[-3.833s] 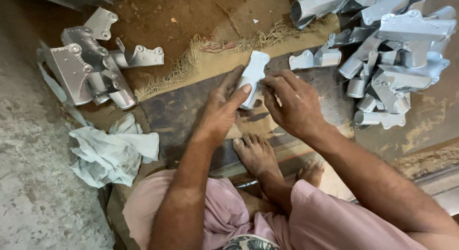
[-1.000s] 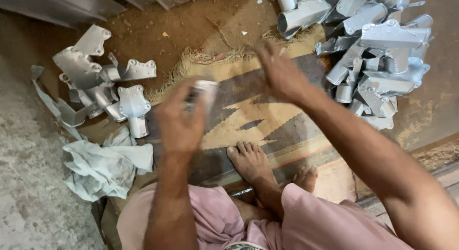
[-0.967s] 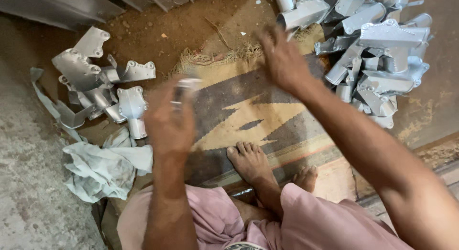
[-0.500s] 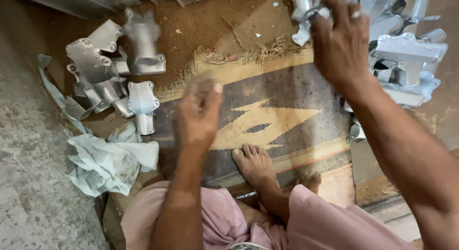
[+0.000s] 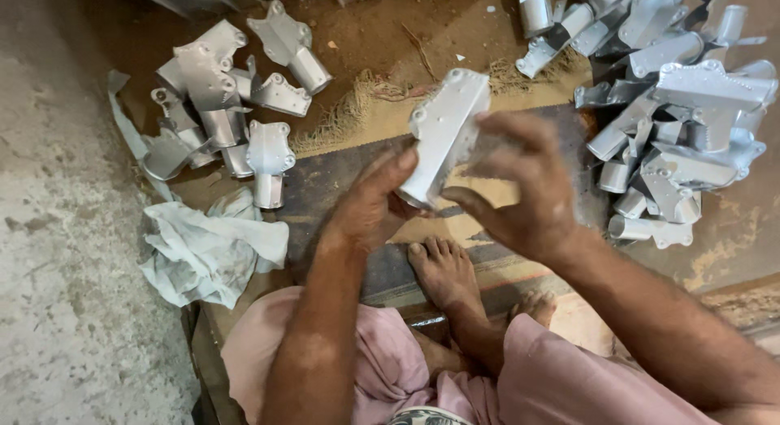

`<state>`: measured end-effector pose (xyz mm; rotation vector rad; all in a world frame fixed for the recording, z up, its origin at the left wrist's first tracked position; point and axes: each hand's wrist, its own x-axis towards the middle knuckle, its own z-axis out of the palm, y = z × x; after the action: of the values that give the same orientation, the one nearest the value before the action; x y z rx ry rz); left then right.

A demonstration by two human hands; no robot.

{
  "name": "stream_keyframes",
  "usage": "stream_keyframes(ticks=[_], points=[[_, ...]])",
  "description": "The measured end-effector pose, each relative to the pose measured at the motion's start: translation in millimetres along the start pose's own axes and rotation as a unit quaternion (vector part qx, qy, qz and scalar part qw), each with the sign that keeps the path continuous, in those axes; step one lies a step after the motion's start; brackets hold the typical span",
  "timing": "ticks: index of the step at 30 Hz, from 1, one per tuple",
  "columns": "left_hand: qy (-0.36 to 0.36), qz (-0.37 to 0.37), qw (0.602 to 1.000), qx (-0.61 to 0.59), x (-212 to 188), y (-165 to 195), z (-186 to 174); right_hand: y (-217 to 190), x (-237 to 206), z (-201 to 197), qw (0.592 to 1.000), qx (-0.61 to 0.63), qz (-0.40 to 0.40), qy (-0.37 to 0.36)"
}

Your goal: The person sits on the floor of a casting workshop and uses a small hammer to knock sprues and flash off aluminum cast parts one at a time, then tears off remaining thin flash by hand and sorts the finished castings into piles on the floor.

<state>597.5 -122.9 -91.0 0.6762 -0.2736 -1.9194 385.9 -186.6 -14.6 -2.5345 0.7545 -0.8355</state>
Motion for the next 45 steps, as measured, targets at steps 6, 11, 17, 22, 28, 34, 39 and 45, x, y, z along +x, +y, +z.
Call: stream_keyframes(ticks=[6,11,17,22,28,34,39,45], points=[[0.037,0.064,0.898,0.434,2.8,4.6,15.4,20.1,4.0,-0.8,0.620,0.592,0.514,0.041],[-0.030,0.111,0.838,0.533,9.9,2.1,15.0,26.5,-4.0,1.1,0.798,0.444,0.391,-0.111],[0.075,-0.010,0.969,0.234,25.5,-10.8,1.9,26.1,-0.6,-2.4,0.787,0.476,0.373,-0.120],[0.140,0.026,0.941,0.308,28.0,-18.7,-1.6,19.3,-5.4,5.4,0.932,0.182,0.220,-0.223],[0.197,0.015,0.800,0.567,19.3,-11.6,12.1,13.2,-12.0,16.3,0.935,0.131,0.218,-0.249],[0.182,0.025,0.939,0.291,17.2,12.2,24.0,17.7,-15.6,21.4,0.891,0.153,0.388,-0.178],[0.122,-0.027,0.942,0.310,17.4,3.0,25.7,30.8,-22.6,23.5,0.804,0.206,0.487,-0.272],[0.129,0.008,0.943,0.306,21.1,3.6,17.3,34.7,-19.9,22.7,0.770,0.392,0.483,-0.141]])
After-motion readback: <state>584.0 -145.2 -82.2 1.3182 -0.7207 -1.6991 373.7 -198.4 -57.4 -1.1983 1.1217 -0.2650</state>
